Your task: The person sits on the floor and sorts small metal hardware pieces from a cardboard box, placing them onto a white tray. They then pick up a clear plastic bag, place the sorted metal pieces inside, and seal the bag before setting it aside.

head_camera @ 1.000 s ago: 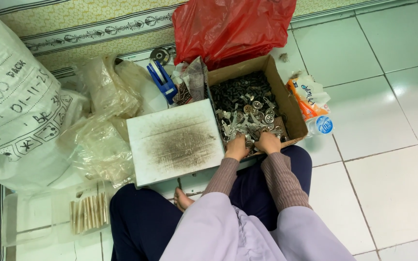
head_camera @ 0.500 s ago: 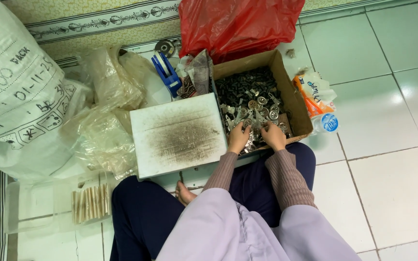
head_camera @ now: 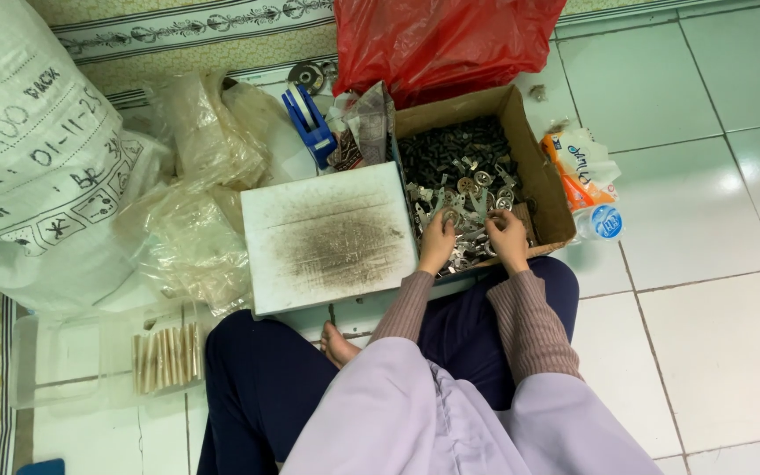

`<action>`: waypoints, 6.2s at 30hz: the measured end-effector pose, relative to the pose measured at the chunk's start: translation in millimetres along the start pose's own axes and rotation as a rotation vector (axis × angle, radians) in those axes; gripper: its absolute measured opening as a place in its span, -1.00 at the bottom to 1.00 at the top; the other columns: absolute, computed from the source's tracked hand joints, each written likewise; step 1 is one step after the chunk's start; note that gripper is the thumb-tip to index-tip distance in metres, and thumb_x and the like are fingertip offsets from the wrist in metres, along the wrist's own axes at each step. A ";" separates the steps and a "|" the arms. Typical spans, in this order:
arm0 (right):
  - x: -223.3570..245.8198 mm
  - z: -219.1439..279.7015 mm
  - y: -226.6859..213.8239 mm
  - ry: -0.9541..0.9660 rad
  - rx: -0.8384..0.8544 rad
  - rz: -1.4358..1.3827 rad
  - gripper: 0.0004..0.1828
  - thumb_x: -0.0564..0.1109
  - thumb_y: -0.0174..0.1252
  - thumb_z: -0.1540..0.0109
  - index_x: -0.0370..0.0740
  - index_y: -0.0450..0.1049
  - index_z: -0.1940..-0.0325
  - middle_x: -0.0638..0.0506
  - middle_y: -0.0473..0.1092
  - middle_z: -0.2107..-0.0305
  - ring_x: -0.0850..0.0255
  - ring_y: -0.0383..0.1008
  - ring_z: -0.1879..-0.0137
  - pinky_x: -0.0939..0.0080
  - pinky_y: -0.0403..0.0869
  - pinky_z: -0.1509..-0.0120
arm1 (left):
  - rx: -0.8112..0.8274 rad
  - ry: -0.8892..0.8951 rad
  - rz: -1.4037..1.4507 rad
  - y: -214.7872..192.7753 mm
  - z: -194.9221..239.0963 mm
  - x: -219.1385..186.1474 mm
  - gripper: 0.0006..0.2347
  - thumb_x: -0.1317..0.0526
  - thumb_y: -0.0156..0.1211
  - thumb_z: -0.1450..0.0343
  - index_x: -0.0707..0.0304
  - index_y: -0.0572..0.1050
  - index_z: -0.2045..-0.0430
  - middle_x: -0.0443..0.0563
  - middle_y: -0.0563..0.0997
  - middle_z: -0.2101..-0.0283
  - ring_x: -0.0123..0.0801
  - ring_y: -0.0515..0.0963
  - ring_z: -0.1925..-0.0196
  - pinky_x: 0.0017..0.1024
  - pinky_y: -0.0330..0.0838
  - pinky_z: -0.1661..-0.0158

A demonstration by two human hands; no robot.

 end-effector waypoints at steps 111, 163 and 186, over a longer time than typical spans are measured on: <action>-14.5 -18.3 44.7 0.037 0.006 -0.844 -0.74 -0.17 0.28 -0.29 -0.18 0.52 -0.06 0.08 0.45 0.19 0.37 0.47 0.16 0.36 0.60 0.06 | -0.007 0.252 -0.342 7.9 -19.8 15.7 -0.66 0.13 -0.14 -0.61 0.41 0.47 -0.11 0.35 0.59 -0.01 0.11 0.63 -0.04 -0.15 0.56 0.04; -41.3 -28.8 114.7 -0.363 0.301 0.696 -0.61 -0.18 0.22 -0.19 -0.14 0.60 -0.12 -0.23 0.46 -0.06 -0.18 0.56 -0.14 -0.09 0.61 -0.08 | -0.033 0.201 -1.188 47.8 -35.8 90.3 -0.83 0.37 0.18 -0.39 0.34 0.56 0.16 0.39 0.50 -0.10 0.03 0.55 -0.12 -0.04 0.34 -0.07; 50.9 25.6 -2.3 -0.298 0.157 -0.320 -0.76 -0.30 0.17 -0.32 -0.25 0.63 -0.04 -0.23 0.56 0.24 0.13 0.53 0.03 0.04 0.50 -0.04 | 0.035 0.283 0.019 -23.6 -3.2 16.9 -0.72 0.27 0.33 -0.31 0.15 0.64 0.09 0.12 0.70 0.15 -0.12 0.67 0.03 -0.38 0.53 0.05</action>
Point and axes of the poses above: each hand's wrist, its own z-axis away from the middle knuckle, its own y-axis out of the palm, x = y × z, the point moved 8 cm from there along -z, towards the middle knuckle
